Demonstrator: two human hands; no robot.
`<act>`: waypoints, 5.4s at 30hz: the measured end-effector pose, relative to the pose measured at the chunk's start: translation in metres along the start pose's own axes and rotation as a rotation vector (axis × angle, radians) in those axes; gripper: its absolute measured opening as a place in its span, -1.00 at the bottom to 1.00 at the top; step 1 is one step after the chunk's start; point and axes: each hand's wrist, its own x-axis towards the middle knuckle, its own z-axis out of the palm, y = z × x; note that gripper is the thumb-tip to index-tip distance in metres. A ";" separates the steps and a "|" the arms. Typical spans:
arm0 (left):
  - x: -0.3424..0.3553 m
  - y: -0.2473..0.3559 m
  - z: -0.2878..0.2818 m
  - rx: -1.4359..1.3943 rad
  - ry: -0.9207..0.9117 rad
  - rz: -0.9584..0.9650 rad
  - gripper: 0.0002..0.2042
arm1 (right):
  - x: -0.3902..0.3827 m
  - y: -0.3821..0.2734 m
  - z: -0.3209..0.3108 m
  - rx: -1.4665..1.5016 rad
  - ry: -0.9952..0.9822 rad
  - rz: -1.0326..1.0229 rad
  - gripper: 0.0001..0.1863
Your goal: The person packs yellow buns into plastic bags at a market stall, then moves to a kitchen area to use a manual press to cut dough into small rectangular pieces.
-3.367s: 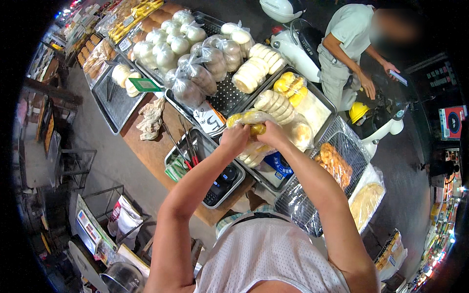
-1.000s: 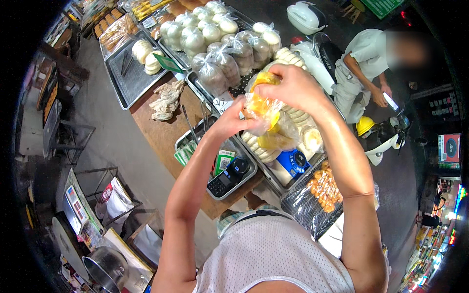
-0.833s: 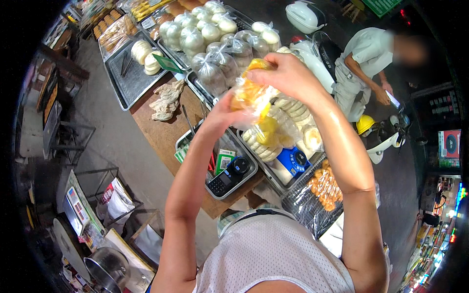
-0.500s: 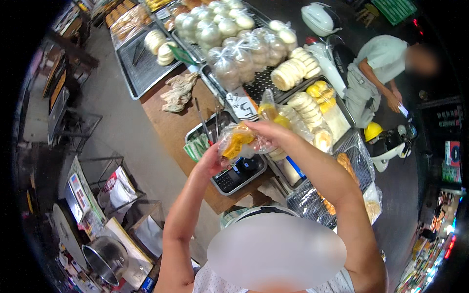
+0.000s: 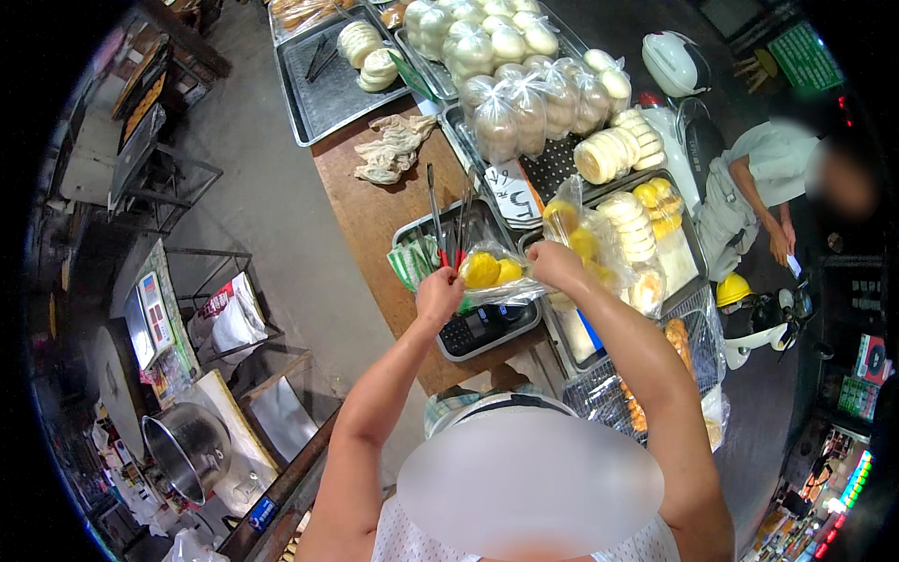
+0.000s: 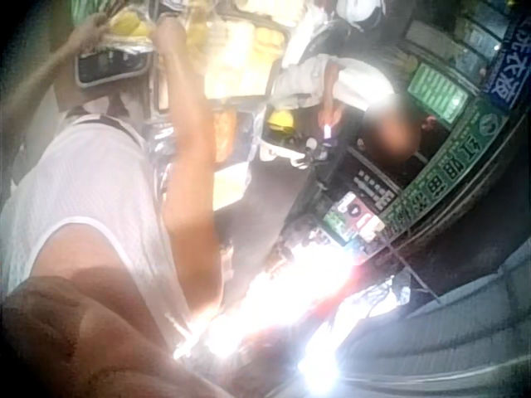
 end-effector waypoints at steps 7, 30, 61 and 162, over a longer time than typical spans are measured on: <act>-0.049 0.035 -0.026 -0.351 0.128 0.028 -0.76 | -0.001 -0.003 -0.006 0.067 0.428 0.019 -0.80; -0.031 0.066 -0.051 -0.411 0.288 0.179 -0.87 | -0.017 -0.004 -0.001 0.076 0.541 -0.079 -0.80; -0.078 0.041 0.007 -0.403 0.123 0.125 -0.71 | 0.118 -0.114 0.135 0.324 0.143 0.093 -0.73; -0.057 0.055 -0.037 -1.199 0.030 0.076 -0.61 | -0.124 -0.008 -0.006 0.158 0.107 -0.298 -0.84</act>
